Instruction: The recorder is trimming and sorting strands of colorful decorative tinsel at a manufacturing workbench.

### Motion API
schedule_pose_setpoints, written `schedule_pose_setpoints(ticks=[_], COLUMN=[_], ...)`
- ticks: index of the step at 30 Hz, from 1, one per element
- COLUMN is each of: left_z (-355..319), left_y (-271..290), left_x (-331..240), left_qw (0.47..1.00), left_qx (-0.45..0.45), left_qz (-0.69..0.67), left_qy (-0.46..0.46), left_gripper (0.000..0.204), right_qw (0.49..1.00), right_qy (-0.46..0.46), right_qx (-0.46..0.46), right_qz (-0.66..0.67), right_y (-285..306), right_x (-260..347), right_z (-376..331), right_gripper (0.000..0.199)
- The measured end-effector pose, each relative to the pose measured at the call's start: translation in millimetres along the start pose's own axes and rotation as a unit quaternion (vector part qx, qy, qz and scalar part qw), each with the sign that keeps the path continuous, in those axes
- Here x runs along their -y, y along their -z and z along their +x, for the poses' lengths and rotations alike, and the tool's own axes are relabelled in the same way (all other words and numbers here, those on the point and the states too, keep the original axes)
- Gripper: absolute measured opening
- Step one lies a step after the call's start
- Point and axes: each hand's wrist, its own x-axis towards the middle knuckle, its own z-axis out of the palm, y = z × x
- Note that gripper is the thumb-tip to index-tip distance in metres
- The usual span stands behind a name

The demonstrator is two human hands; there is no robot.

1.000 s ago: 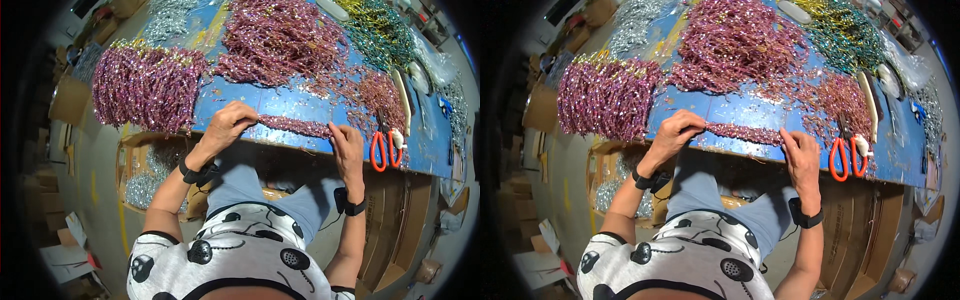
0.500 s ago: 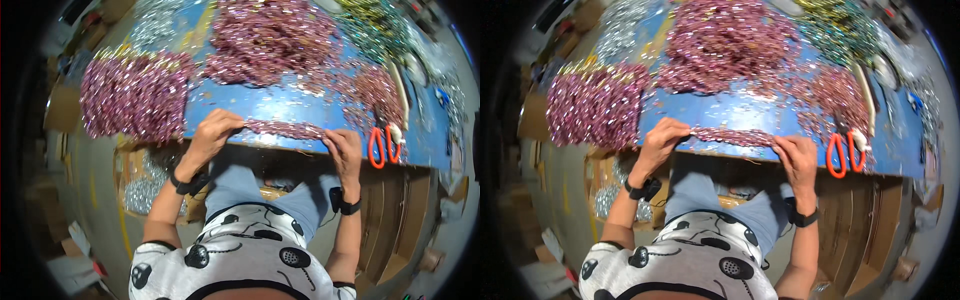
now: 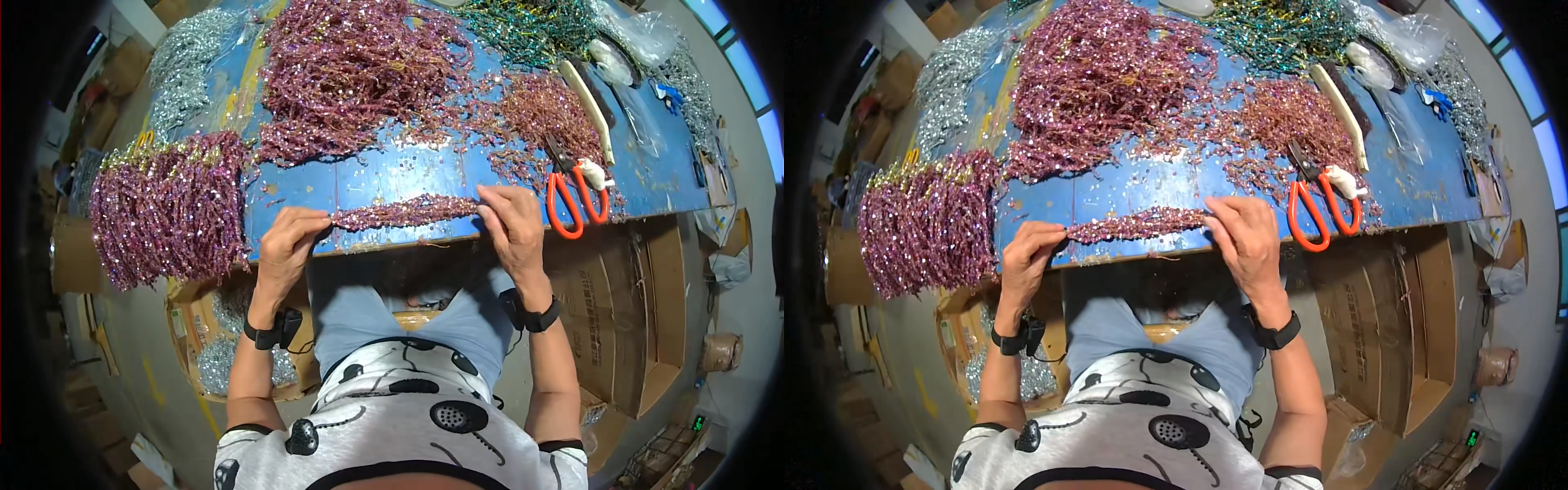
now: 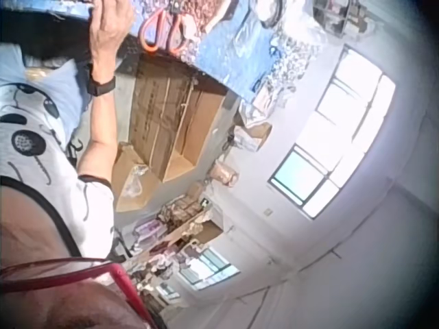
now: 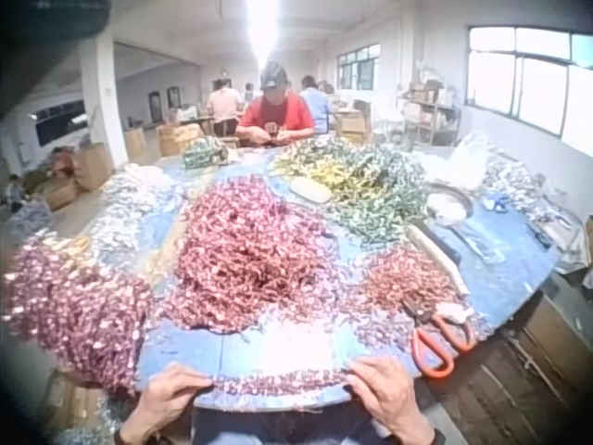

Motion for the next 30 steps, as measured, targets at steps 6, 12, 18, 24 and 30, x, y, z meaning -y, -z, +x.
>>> schedule_pose_setpoints(ticks=[6, 12, 18, 24, 30], left_z=[-3.5, 1.8, -1.4, -0.3, -3.9], left_y=[4.8, -2.3, -0.7, 0.5, -1.8], left_x=[0.8, 5.0, 6.9, 8.7, 11.1], left_qw=[1.000, 0.999, 0.998, 0.998, 0.998], left_qx=[-0.008, -0.016, -0.024, -0.018, -0.034], left_qz=[0.013, -0.017, -0.019, -0.022, -0.035], left_qy=[0.014, -0.044, -0.056, -0.061, -0.044], left_gripper=[0.020, 0.023, 0.021, 0.020, 0.022], right_qw=[0.997, 0.994, 0.994, 0.995, 0.997], right_qy=[0.033, 0.032, 0.051, 0.055, 0.040], right_qx=[0.066, 0.091, 0.089, 0.084, 0.053], right_qz=[0.029, 0.045, 0.031, 0.011, 0.036], right_y=[-19.2, -8.8, -8.0, -6.2, -7.6], right_x=[11.4, 4.5, 1.4, 2.2, 1.5], right_z=[19.2, 16.6, 16.5, 11.8, 8.9], right_gripper=[0.026, 0.019, 0.023, 0.026, 0.025])
